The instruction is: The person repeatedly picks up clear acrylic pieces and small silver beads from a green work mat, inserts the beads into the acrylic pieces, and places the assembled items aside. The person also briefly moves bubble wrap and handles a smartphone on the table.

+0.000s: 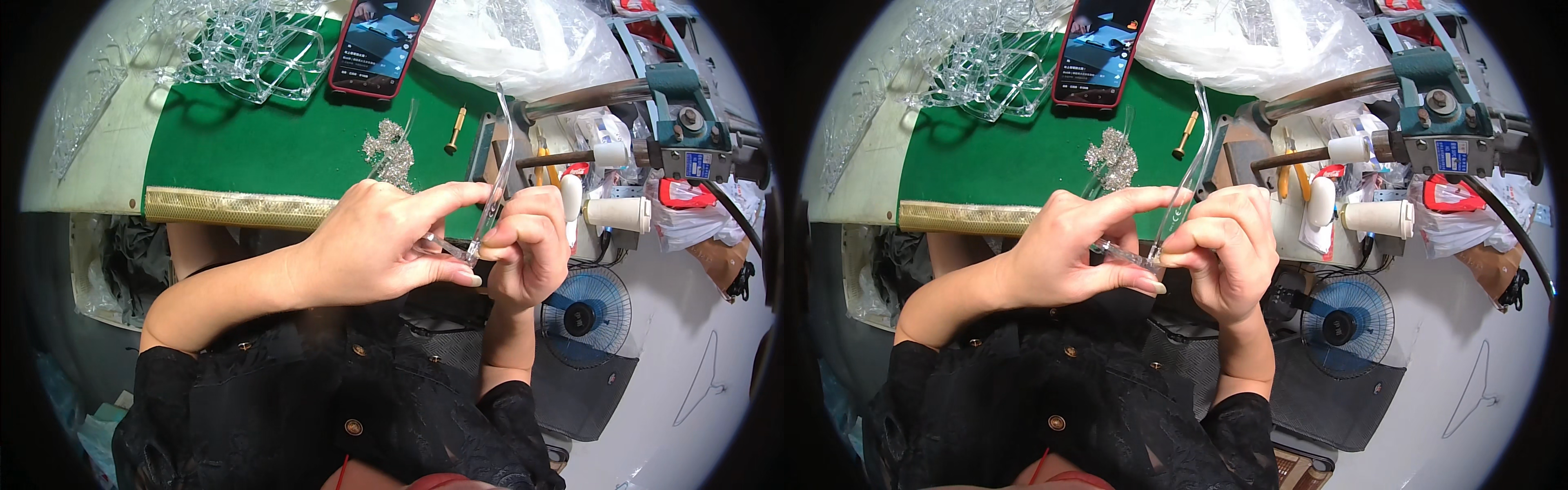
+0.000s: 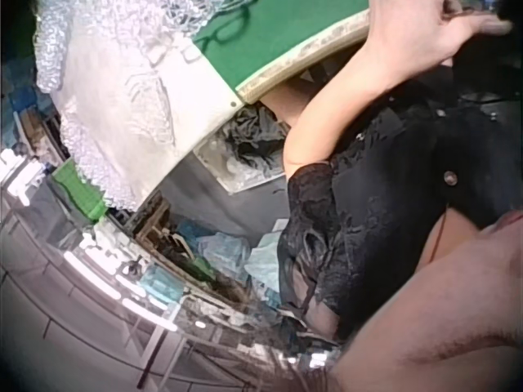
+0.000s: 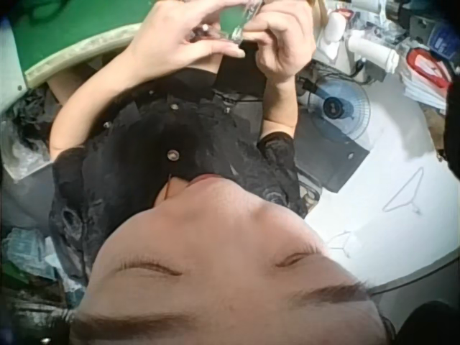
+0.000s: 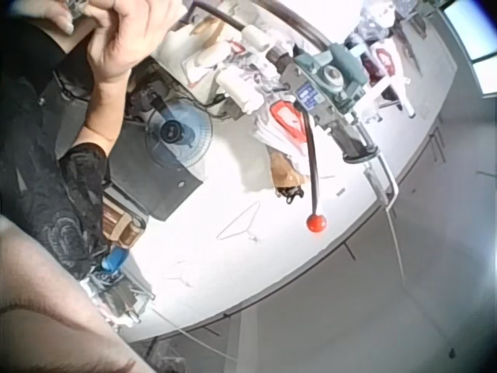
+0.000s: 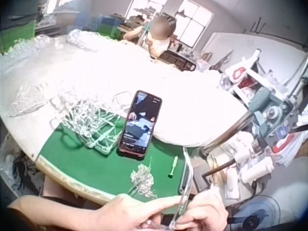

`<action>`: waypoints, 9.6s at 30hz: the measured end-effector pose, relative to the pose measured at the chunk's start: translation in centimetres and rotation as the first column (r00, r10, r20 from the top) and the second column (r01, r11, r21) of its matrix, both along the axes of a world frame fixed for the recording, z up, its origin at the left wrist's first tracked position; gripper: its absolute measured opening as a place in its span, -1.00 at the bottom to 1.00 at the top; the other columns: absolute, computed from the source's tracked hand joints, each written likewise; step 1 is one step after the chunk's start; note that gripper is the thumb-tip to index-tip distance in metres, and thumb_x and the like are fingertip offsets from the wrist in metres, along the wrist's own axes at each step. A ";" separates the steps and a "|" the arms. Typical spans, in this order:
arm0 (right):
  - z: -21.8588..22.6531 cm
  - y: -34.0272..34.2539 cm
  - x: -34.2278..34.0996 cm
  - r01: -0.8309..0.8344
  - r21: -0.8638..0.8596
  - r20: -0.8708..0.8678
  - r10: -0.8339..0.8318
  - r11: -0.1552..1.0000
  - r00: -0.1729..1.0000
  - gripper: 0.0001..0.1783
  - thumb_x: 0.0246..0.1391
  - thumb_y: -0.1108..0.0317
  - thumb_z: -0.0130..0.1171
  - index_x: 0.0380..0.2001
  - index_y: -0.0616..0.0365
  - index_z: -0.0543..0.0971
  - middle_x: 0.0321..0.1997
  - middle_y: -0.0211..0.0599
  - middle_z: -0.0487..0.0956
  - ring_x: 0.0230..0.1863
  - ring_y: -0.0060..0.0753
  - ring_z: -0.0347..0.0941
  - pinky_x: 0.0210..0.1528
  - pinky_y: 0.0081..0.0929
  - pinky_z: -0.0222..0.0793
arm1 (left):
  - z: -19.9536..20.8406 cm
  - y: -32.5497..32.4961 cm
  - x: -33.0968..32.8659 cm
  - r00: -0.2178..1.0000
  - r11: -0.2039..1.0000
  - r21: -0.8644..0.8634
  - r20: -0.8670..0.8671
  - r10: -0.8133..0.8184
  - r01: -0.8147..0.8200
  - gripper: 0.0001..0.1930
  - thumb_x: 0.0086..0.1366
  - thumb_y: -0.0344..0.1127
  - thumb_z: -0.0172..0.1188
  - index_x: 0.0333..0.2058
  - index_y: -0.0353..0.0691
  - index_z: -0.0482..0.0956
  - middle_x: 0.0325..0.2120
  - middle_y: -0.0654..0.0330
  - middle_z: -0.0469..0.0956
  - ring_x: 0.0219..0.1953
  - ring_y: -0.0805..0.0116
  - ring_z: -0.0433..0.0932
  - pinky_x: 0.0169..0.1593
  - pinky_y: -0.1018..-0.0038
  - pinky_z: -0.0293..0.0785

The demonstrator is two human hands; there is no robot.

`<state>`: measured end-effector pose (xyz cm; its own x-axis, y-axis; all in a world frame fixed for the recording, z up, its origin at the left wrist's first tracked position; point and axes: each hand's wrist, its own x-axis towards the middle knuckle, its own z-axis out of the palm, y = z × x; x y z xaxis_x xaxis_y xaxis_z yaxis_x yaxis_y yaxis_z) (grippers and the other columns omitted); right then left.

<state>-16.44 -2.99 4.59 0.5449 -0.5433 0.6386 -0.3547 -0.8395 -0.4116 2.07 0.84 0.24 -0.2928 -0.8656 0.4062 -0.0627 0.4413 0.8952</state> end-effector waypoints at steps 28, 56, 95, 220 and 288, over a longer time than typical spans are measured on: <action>-1.0 -0.2 0.3 -0.053 0.113 0.139 0.037 0.992 0.990 -0.76 -0.05 0.23 0.28 -0.51 0.13 0.48 -0.48 -0.36 0.46 -0.42 -0.33 0.34 -0.31 -0.45 0.26 | 0.3 -0.1 -0.1 0.984 0.985 0.149 -0.167 -0.055 0.080 -0.32 0.02 -0.38 0.41 0.15 -0.29 0.36 -0.67 0.27 0.53 -0.60 0.58 0.51 -0.41 0.63 0.40; -0.8 -1.0 0.2 -0.147 0.241 0.233 0.090 0.959 0.968 -0.73 -0.32 0.25 0.42 -0.59 0.11 0.54 -0.52 -0.43 0.45 -0.40 -0.43 0.32 -0.31 -0.51 0.20 | 0.7 -0.3 0.5 0.983 0.971 0.197 -0.146 -0.110 0.138 -0.32 0.01 -0.39 0.41 0.14 -0.28 0.36 -0.59 0.24 0.60 -0.53 0.58 0.57 -0.33 0.63 0.46; -1.2 0.3 -0.1 0.138 0.196 0.188 -0.175 0.971 0.966 -0.38 -0.01 -0.22 0.18 -0.35 0.23 0.58 -0.41 -0.30 0.45 -0.31 -0.38 0.34 -0.27 -0.50 0.22 | 1.0 -1.1 0.3 0.933 0.950 0.229 -0.338 -0.127 0.212 -0.30 0.08 -0.54 0.31 0.21 -0.31 0.23 -0.30 0.26 0.55 -0.44 0.67 0.44 -0.31 0.66 0.39; 0.3 0.0 -0.2 -0.017 0.058 0.000 0.017 0.998 1.000 -0.81 -0.07 0.22 0.27 -0.52 0.06 0.50 -0.51 -0.41 0.42 -0.47 -0.39 0.31 -0.37 -0.47 0.19 | -0.9 -0.1 -1.2 0.988 0.988 0.038 0.028 -0.152 0.151 -0.13 0.20 0.07 0.18 0.29 -0.30 -0.03 -0.41 0.00 0.54 -0.35 -0.05 0.58 -0.24 0.31 0.48; -0.8 -1.8 -4.8 -0.036 0.470 0.432 -0.194 0.882 0.881 -0.72 0.03 0.25 0.28 -0.34 0.30 0.60 -0.39 -0.39 0.46 -0.28 -0.52 0.29 -0.18 -0.60 0.20 | 0.8 -6.4 -5.9 0.962 0.938 -0.339 0.272 0.028 0.069 -0.59 0.20 -0.21 0.20 -0.04 -0.33 0.44 -0.15 -0.04 0.50 -0.14 -0.06 0.48 -0.07 0.23 0.44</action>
